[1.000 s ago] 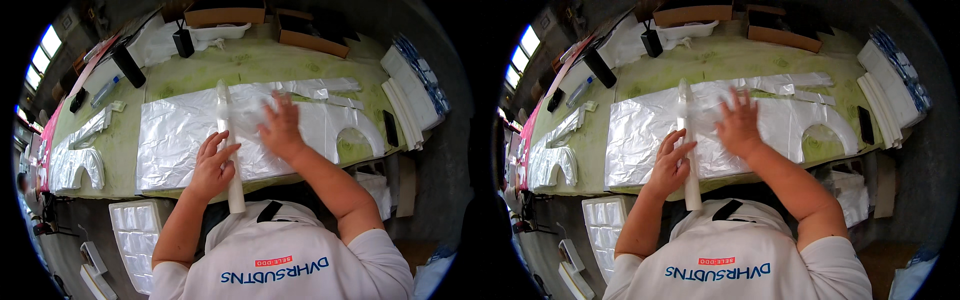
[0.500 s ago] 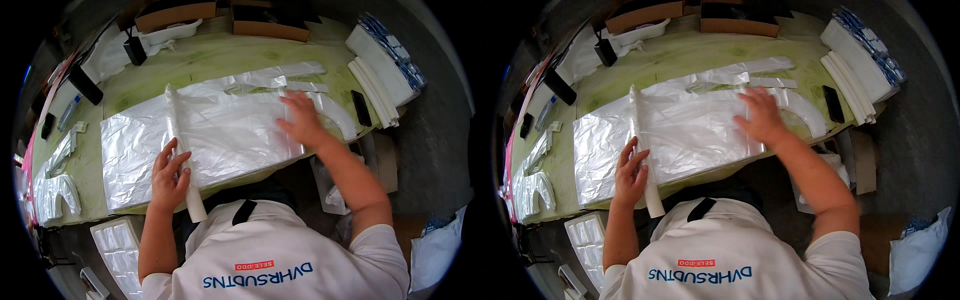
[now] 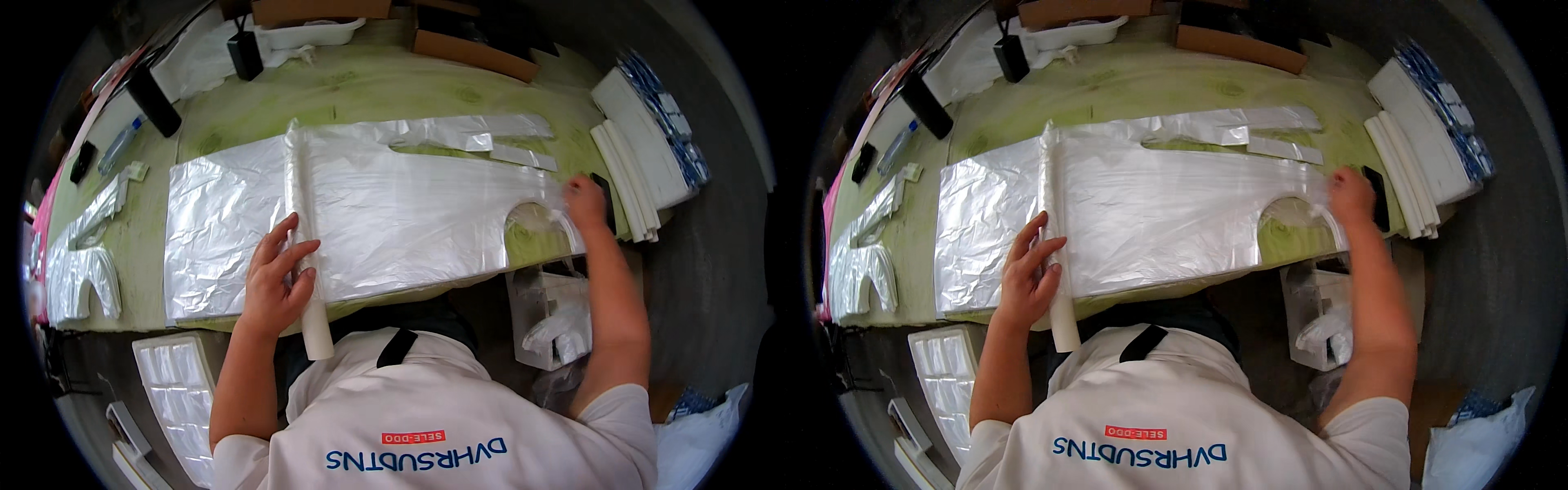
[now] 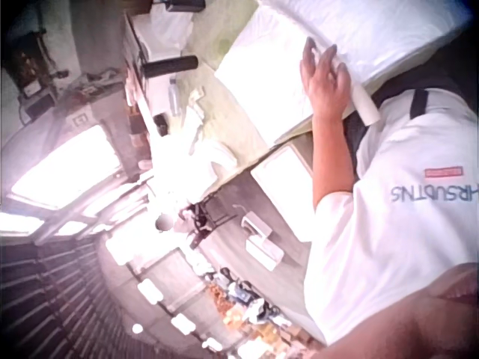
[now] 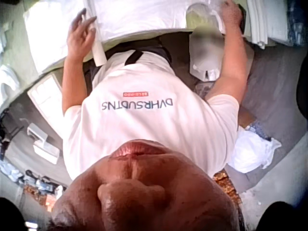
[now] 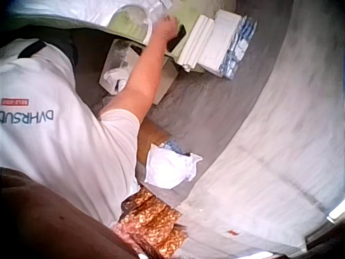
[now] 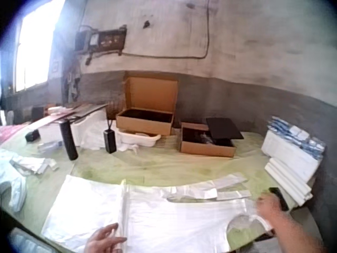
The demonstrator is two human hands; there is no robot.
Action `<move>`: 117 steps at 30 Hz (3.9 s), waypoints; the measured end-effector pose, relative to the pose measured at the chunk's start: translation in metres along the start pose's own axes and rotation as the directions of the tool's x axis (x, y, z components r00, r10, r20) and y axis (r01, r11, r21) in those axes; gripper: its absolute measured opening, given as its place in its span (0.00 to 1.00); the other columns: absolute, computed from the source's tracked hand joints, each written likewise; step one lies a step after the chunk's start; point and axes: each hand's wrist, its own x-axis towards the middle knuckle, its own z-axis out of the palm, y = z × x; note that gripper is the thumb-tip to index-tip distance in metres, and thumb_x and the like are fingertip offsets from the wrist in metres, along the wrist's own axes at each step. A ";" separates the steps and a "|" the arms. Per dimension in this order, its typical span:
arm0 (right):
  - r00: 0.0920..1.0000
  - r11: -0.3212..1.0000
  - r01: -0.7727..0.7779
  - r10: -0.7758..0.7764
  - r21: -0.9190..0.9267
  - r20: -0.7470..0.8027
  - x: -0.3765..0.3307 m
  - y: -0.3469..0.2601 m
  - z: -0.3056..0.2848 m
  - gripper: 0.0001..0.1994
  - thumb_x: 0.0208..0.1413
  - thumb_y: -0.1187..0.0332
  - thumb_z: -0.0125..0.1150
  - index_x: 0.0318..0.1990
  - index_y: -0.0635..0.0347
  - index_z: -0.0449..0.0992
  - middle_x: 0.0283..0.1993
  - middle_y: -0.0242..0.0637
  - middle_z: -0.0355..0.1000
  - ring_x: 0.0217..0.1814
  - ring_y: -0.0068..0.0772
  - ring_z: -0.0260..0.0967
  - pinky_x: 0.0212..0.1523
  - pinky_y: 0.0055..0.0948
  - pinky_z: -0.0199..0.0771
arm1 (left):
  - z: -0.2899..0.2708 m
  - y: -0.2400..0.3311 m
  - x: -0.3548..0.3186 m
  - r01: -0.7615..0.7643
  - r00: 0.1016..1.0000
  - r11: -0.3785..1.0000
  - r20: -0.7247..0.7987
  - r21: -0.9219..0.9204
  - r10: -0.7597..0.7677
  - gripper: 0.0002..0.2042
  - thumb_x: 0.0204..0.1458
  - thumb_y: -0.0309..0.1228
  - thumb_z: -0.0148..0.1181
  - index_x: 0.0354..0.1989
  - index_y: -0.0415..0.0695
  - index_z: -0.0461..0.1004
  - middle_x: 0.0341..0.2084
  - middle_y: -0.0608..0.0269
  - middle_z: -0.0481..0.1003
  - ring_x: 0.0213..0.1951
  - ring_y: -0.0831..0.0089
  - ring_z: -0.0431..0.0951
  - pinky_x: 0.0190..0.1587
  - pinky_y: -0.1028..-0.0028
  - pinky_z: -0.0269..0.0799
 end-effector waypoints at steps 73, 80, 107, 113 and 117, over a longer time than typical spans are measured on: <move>0.881 0.842 0.471 -0.463 0.263 -0.098 0.041 -0.143 0.025 0.28 0.49 0.61 0.73 0.60 0.44 0.76 0.71 0.53 0.59 0.74 0.60 0.53 0.72 0.54 0.53 | -0.005 0.003 0.002 0.054 0.998 0.999 0.043 0.003 -0.054 0.19 0.43 0.26 0.63 0.47 0.49 0.83 0.64 0.50 0.69 0.65 0.52 0.70 0.69 0.48 0.57; 0.727 0.870 0.402 -0.492 0.285 0.479 -0.033 -0.326 0.056 0.33 0.56 0.45 0.63 0.68 0.42 0.69 0.80 0.45 0.45 0.82 0.57 0.34 0.76 0.68 0.35 | -0.005 -0.001 0.002 0.016 0.999 0.999 0.040 0.044 -0.018 0.20 0.44 0.26 0.64 0.49 0.50 0.83 0.65 0.50 0.69 0.63 0.53 0.72 0.69 0.49 0.58; 0.741 0.607 0.600 -0.667 0.521 -0.076 -0.052 -0.377 0.062 0.32 0.53 0.62 0.62 0.67 0.57 0.67 0.72 0.38 0.61 0.77 0.50 0.51 0.73 0.64 0.48 | -0.001 -0.004 0.001 -0.036 0.999 0.993 0.009 0.109 0.035 0.18 0.46 0.28 0.62 0.49 0.51 0.82 0.64 0.53 0.70 0.62 0.53 0.72 0.65 0.53 0.64; 0.755 0.631 0.538 -0.655 0.559 0.012 -0.100 -0.373 0.060 0.25 0.51 0.58 0.64 0.59 0.49 0.77 0.73 0.48 0.58 0.78 0.59 0.46 0.72 0.69 0.44 | 0.002 -0.010 -0.002 -0.041 0.998 0.996 -0.038 0.080 0.044 0.17 0.45 0.27 0.62 0.46 0.49 0.83 0.62 0.49 0.71 0.59 0.51 0.73 0.59 0.60 0.71; 0.811 0.845 0.443 -0.521 0.300 0.267 -0.039 -0.359 0.077 0.26 0.53 0.49 0.64 0.62 0.39 0.77 0.76 0.50 0.53 0.80 0.62 0.38 0.73 0.73 0.39 | -0.003 -0.005 0.000 -0.025 1.000 0.996 -0.009 0.089 0.026 0.18 0.44 0.27 0.62 0.46 0.48 0.83 0.63 0.49 0.70 0.59 0.51 0.73 0.60 0.59 0.71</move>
